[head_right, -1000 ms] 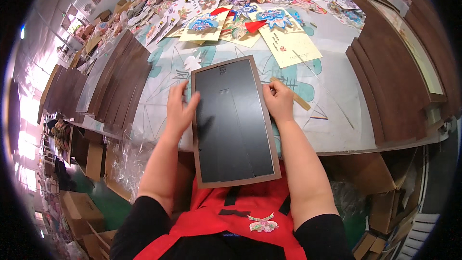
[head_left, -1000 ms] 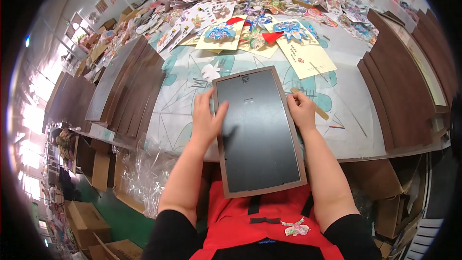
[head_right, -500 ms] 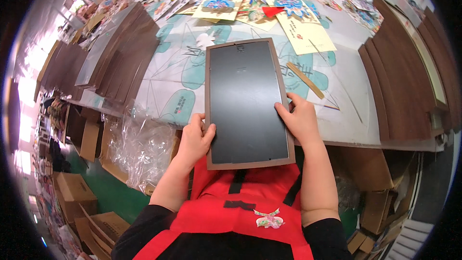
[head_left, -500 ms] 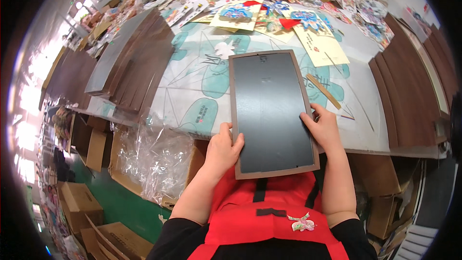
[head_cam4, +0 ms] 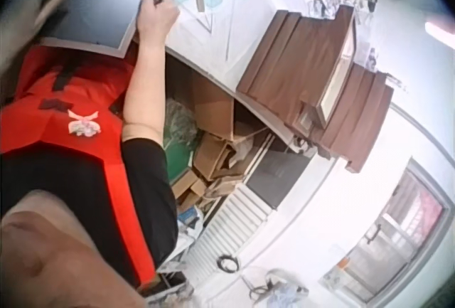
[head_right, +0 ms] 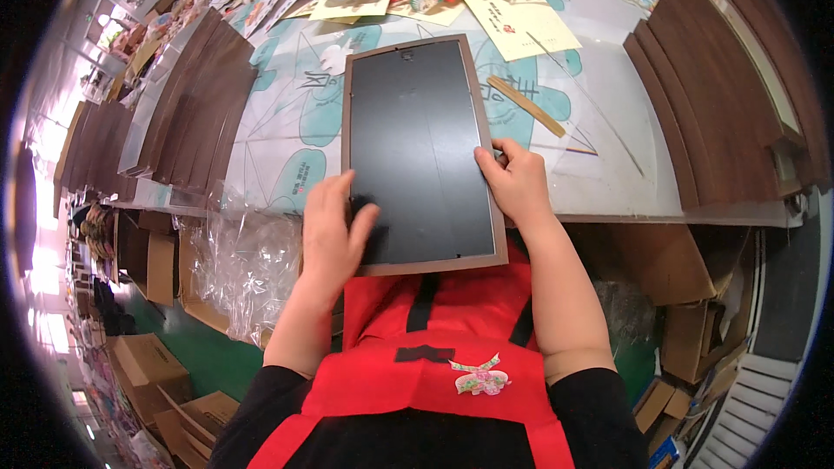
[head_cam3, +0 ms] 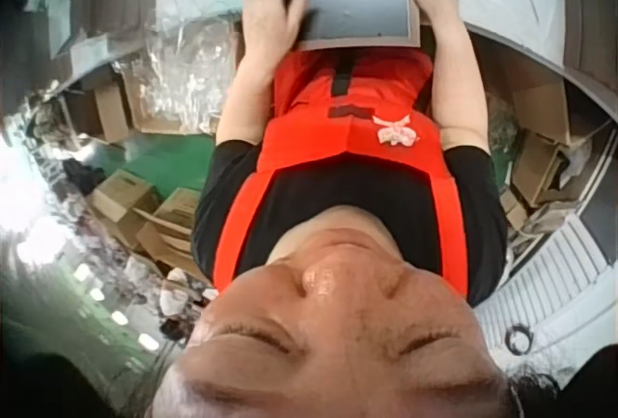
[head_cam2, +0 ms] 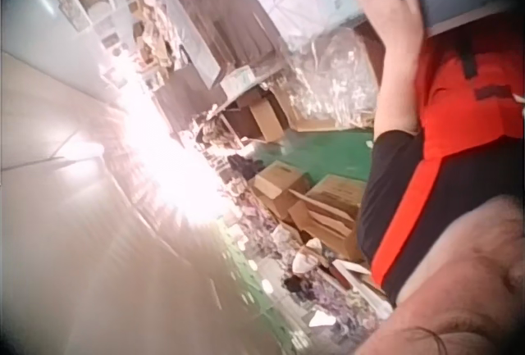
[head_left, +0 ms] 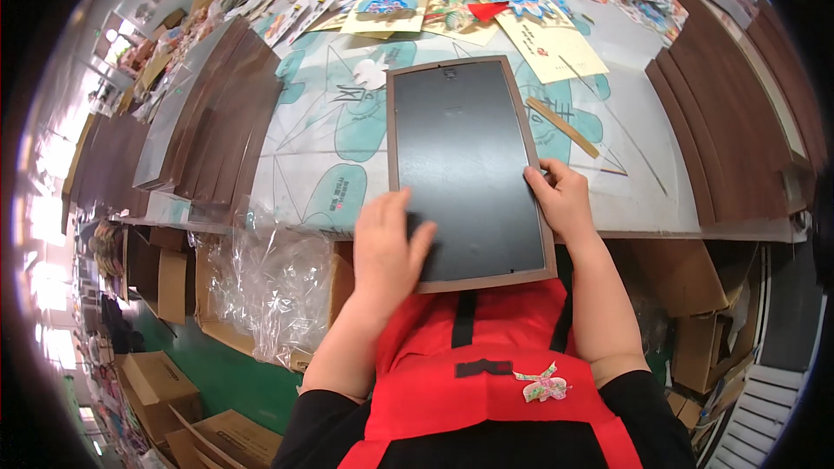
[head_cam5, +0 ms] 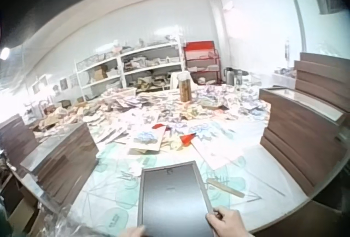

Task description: The person assembles wooden picture frames by placing decorative paper cutouts inside, covering them with backing boards, and securing the back with a wooden tool. The person handles multiple frames sequentially, stacking completed units on the table.

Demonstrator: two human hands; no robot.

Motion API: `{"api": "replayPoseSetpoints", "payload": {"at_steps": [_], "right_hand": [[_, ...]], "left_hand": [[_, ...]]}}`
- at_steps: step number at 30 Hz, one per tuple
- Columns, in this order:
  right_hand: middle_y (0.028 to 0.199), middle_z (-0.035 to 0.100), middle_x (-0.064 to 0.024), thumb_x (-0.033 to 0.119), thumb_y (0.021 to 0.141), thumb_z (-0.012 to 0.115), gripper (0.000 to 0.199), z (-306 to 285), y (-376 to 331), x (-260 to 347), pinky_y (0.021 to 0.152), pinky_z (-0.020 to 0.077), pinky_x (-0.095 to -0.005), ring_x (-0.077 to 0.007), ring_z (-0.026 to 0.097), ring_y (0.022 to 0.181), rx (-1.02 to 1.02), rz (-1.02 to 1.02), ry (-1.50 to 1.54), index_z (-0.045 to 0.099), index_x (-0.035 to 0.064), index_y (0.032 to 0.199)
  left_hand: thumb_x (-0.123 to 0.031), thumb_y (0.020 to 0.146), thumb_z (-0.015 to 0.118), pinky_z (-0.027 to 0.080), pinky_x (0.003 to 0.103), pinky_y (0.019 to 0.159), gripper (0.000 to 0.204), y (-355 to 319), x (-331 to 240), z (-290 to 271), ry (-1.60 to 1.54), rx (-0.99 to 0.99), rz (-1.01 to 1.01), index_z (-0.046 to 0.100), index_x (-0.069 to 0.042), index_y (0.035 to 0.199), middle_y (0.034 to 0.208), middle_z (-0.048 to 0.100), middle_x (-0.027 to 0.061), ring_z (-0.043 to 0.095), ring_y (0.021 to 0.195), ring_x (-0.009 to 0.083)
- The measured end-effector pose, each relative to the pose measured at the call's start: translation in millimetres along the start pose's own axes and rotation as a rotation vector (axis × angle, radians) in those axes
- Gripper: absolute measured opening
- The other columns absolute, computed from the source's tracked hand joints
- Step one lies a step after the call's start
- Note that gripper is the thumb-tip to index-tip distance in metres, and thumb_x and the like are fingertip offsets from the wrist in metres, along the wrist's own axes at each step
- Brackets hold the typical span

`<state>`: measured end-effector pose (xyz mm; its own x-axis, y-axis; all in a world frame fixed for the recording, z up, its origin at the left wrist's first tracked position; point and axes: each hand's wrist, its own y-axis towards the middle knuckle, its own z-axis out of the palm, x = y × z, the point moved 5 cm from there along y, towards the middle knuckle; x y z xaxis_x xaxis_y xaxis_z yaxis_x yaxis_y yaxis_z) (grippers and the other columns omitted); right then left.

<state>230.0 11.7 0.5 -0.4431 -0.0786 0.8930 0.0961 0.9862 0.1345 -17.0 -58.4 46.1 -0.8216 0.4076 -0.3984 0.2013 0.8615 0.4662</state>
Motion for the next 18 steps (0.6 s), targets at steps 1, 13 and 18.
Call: {"api": "replayPoseSetpoints", "payload": {"at_steps": [1, 13, 18], "right_hand": [[0.062, 0.062, -0.0137, 0.025, 0.084, 0.065, 0.031, 2, -1, -5, 0.054, 0.0454, -0.0321, -0.0192, 0.060, 0.055, 0.002, 0.040, 0.089, 0.067, -0.0042, 0.095], [0.059, 0.059, -0.0073, 0.024, 0.081, 0.069, 0.032, 2, -3, -16, 0.052, 0.0427, -0.0273, -0.0109, 0.053, 0.053, -0.091, 0.043, 0.115, 0.067, -0.0032, 0.097], [0.057, 0.058, -0.0060, 0.022, 0.080, 0.070, 0.030, 4, -3, -16, 0.052, 0.0421, -0.0268, -0.0104, 0.052, 0.053, -0.095, 0.027, 0.161, 0.067, -0.0031, 0.097]], "left_hand": [[-0.018, 0.076, 0.072, 0.042, 0.043, 0.084, 0.048, 3, -24, -3, -0.074, 0.058, 0.088, 0.053, -0.002, 0.116, 0.106, 0.055, 0.0162, 0.052, 0.099, 0.0347], [-0.009, 0.067, 0.076, 0.040, 0.035, 0.072, 0.023, -10, -83, 38, -0.357, 0.254, 0.302, 0.062, -0.006, 0.085, 0.083, 0.055, 0.0054, 0.054, 0.080, 0.0234], [-0.006, 0.067, 0.076, 0.041, 0.035, 0.070, 0.022, -15, -84, 44, -0.359, 0.251, 0.351, 0.060, -0.005, 0.082, 0.080, 0.054, 0.0058, 0.054, 0.077, 0.0237]]}}
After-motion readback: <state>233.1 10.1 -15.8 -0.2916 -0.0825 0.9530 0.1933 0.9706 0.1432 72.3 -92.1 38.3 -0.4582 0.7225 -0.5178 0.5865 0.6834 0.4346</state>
